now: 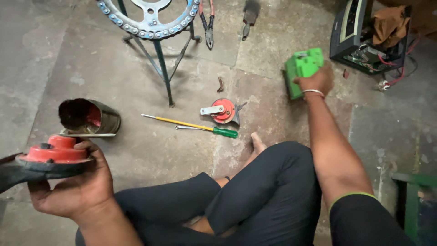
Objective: The person sits on the floor and assembles a mechanical component, likely a clutch assembly, by applying red grease to its surfaces. They use a screwdriver to tighten a screw and a wrench to adjust a bolt, handling the parts with both hands.
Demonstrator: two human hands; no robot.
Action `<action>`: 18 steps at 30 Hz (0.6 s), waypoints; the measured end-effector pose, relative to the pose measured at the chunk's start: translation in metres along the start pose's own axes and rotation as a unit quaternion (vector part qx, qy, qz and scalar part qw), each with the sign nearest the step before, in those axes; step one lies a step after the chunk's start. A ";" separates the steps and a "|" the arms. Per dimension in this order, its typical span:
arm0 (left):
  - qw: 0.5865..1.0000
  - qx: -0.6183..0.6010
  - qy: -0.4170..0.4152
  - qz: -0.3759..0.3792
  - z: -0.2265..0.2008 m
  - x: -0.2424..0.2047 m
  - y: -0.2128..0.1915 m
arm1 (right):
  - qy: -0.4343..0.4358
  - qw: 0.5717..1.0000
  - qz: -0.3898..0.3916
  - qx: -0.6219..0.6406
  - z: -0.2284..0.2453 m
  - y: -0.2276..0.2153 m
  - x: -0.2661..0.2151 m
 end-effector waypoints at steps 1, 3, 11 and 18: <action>1.000 0.008 0.002 0.003 -0.001 0.003 -0.003 | -0.017 0.999 0.024 -0.016 0.006 0.007 0.002; 1.000 0.009 0.009 -0.005 -0.006 0.011 -0.012 | -0.223 0.971 -0.085 0.011 0.024 0.018 0.000; 0.993 0.058 -0.023 0.100 -0.040 0.063 -0.076 | -0.273 0.959 0.049 -0.055 0.121 0.024 -0.023; 1.000 0.012 -0.017 0.010 -0.018 0.023 -0.033 | -0.505 0.796 0.331 -0.043 0.218 0.012 -0.129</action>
Point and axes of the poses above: each hand's wrist, its own x-axis towards the middle knuckle, its own y-axis out of the palm, z = x × y, the point moved 2 cm from there along x, towards the middle knuckle, and after that the axes turned 6 degrees about -x, right-handed, at the moved point
